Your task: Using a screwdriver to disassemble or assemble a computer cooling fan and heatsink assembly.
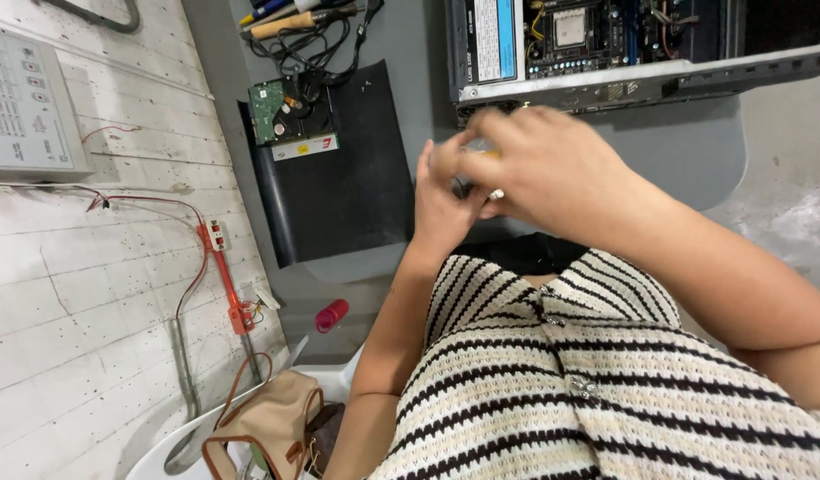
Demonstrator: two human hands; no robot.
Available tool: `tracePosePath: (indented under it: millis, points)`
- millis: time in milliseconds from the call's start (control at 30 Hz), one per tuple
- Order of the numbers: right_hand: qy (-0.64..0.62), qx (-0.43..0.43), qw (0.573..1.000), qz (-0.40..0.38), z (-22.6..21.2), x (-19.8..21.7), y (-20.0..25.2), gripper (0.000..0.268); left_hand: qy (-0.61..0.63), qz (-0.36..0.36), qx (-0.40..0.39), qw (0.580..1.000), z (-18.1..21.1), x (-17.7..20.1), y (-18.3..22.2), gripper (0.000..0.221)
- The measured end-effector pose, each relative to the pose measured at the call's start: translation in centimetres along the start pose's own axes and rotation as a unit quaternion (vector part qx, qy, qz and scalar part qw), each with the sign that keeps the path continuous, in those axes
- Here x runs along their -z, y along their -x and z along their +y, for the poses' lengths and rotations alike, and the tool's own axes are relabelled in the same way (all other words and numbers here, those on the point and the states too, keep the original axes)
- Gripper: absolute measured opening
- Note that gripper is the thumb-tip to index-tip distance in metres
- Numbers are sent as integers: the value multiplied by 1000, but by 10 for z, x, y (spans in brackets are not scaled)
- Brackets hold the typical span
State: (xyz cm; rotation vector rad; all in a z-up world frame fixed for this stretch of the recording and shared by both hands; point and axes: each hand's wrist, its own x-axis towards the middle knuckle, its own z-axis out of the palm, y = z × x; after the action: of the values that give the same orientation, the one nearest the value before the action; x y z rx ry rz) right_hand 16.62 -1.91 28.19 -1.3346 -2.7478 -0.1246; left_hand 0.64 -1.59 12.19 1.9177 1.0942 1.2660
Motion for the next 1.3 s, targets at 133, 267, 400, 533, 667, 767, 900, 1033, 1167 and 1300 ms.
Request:
tracePosePath:
  millis: [133, 267, 400, 533, 667, 767, 900, 1033, 1167, 1300]
  points:
    - [42, 40, 998, -3, -2, -4, 18, 43, 11, -92, 18, 996, -2, -3, 11, 65]
    - [44, -24, 999, -9, -1, -21, 16, 23, 71, -110, 50, 990, -29, -22, 33, 45]
    - [44, -87, 995, 0, -1, -38, 9, 39, 15, -71, 30, 997, -27, -24, 33, 11]
    - [44, -46, 998, -16, 1, 9, 10, 69, 61, -90, 10, 994, -62, -28, 42, 44]
    - [-36, -13, 995, -96, 7, -3, 12, 16, 106, -66, 41, 991, -16, -18, 24, 36]
    - [-26, -28, 999, -36, 6, -27, 2, 27, 114, -33, 36, 992, -26, -24, 32, 47]
    - [21, -70, 997, -24, 4, -31, -5, 38, 143, -4, 66, 988, -38, -27, 35, 19]
    - [-25, -31, 999, -35, -4, 6, -2, 57, 125, -25, 51, 991, -31, -20, 25, 37]
    - [43, -3, 998, -52, 1, -27, 7, 31, 61, -54, 27, 996, -19, -16, 24, 30]
    - [34, -14, 999, -39, -1, -21, -5, 35, -20, -212, 60, 975, -74, -29, 38, 73]
